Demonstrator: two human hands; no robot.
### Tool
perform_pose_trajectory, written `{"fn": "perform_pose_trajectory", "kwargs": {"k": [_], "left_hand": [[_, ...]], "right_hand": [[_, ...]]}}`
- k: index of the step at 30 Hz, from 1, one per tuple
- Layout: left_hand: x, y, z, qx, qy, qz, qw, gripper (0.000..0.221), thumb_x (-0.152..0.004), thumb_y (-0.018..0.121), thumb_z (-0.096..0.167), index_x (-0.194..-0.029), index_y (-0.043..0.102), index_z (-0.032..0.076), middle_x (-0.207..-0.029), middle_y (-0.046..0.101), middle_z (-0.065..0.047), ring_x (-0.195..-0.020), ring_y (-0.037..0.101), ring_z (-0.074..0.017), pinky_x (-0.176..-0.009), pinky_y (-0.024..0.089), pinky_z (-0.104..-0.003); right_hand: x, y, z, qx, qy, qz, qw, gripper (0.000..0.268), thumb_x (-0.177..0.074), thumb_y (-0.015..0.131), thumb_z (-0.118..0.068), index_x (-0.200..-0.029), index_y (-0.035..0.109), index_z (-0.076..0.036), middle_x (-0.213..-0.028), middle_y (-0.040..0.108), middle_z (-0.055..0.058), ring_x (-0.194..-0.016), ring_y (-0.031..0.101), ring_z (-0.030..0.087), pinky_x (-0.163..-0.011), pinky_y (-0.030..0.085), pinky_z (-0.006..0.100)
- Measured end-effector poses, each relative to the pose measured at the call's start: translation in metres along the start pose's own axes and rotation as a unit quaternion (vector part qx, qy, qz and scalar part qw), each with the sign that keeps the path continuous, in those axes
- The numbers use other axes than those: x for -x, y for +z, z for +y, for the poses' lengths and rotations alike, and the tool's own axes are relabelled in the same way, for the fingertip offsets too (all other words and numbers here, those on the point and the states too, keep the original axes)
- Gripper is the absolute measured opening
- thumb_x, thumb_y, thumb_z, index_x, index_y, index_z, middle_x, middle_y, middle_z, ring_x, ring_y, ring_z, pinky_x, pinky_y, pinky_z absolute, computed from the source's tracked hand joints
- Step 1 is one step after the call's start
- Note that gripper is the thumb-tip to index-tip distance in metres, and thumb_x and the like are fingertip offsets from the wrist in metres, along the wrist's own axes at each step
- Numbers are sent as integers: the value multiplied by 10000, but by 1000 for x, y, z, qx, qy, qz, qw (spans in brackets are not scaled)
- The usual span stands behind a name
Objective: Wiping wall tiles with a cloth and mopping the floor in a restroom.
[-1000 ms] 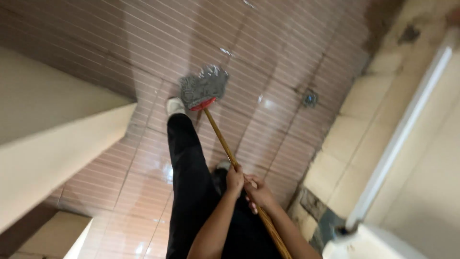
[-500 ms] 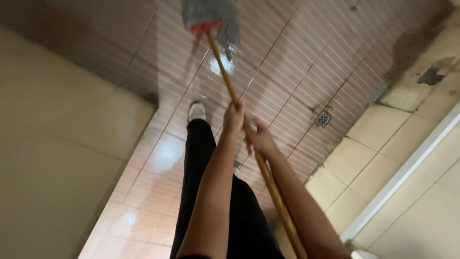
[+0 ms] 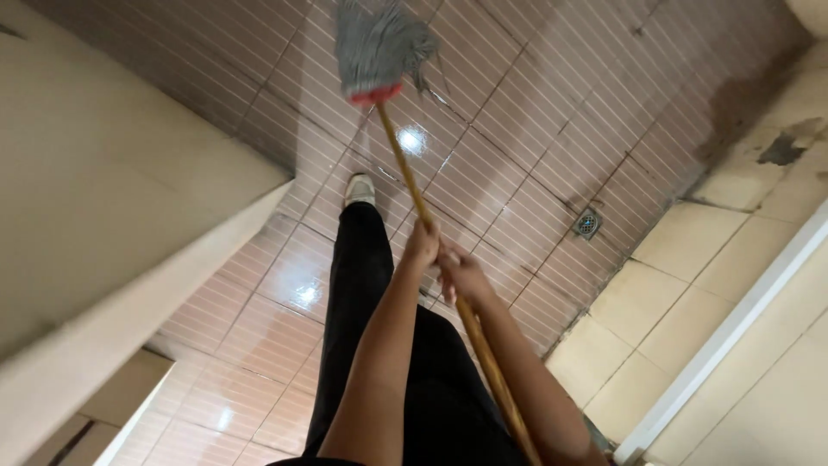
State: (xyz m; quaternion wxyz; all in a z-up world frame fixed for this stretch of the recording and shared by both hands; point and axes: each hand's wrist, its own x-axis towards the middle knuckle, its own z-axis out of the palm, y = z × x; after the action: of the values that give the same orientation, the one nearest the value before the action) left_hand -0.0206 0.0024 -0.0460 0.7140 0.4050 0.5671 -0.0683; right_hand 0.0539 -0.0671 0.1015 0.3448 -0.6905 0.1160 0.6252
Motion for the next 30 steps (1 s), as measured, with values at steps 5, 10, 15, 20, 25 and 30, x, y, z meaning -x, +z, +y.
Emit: {"fn": "perform_pose_trajectory", "kwargs": {"k": [5,10,15,20,25,30], "left_hand": [[76,45,-168,-75,48,57,994,491,-1056,457,446,-1320,508,35,-1046,702,-224,-946,706,-406,-830,555,-497],[164,75,-254,-88,1,7,996,441,-1061,436,383,-1318,496,30,-1091,691,-229,-981,691,-387,-850,541,-500],[190,77,-211,-93,-184,-50,977,323,-1066,421,278,-1296,493,63,-1066,714,-197,-915,704,-314,-789,555,-499],[135,101,-292,-73,152,150,974,344,-1021,510,254,-1256,602,21,-987,710,-170,-914,677,-338,-698,526,-444],[135,72,-179,36,0,99,994,356,-1072,473,351,-1219,593,49,-844,713,-167,-765,719,-312,-693,558,-412],[81,25,-58,9,-38,123,992,375,-1039,459,365,-1282,565,100,-823,727,-179,-757,742,-335,-681,569,-435]], "right_hand": [[87,-27,121,20,24,0,1000,395,-1018,573,-289,-1396,573,-175,-644,602,79,-362,507,166,-317,403,315],[133,-64,231,86,22,-24,996,398,-1024,559,-342,-1364,611,-142,-601,595,91,-355,524,182,-325,432,326],[114,-78,268,50,-7,-16,999,382,-1048,636,-335,-1291,645,-41,-667,653,63,-393,524,158,-344,430,317],[107,-75,225,99,87,10,991,393,-1003,598,-405,-1329,675,-199,-606,598,99,-355,491,168,-329,400,314],[101,-46,139,114,75,12,991,402,-993,621,-356,-1366,618,-209,-602,599,77,-354,518,170,-316,423,328],[57,-2,23,115,85,-2,990,393,-992,599,-343,-1366,605,-220,-593,568,67,-337,484,162,-296,395,331]]}}
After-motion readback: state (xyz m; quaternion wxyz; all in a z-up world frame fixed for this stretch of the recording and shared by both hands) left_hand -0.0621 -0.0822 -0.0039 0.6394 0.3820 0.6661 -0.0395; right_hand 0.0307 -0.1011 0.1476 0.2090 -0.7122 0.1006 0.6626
